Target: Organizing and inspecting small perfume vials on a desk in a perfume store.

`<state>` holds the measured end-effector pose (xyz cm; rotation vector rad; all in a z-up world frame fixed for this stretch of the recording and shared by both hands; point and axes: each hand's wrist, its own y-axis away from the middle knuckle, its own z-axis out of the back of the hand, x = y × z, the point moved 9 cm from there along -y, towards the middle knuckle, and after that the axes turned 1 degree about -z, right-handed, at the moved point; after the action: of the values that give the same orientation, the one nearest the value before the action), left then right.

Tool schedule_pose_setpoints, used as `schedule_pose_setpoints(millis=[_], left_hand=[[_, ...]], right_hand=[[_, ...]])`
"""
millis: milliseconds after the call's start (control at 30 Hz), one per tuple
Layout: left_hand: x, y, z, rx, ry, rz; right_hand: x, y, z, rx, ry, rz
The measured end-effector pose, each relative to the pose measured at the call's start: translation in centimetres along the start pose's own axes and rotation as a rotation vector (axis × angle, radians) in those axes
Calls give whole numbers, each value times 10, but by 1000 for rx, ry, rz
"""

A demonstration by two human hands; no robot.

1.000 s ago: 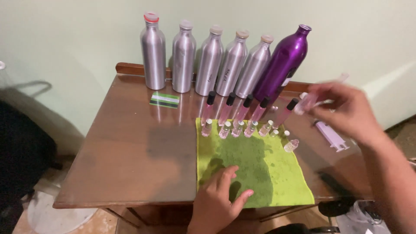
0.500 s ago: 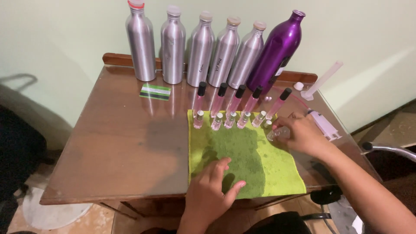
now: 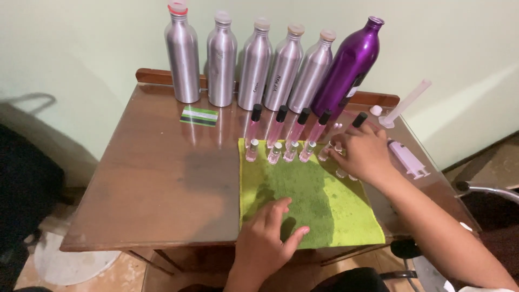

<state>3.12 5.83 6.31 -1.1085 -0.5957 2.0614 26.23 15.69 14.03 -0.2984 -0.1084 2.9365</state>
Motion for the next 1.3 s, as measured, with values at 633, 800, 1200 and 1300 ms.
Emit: schedule_pose_setpoints(millis=[633, 800, 1200, 1300], left_hand=[[10, 8, 17, -438, -405, 140], [4, 1, 19, -428, -433, 126], [-4, -1, 21, -382, -419, 84], [5, 6, 11, -352, -449, 96]], right_hand=[[122, 40, -63, -106, -1216, 847], [117, 40, -75, 95, -1441, 781], [101, 36, -77, 162, -1297, 560], [106, 42, -56, 115, -1155, 609]])
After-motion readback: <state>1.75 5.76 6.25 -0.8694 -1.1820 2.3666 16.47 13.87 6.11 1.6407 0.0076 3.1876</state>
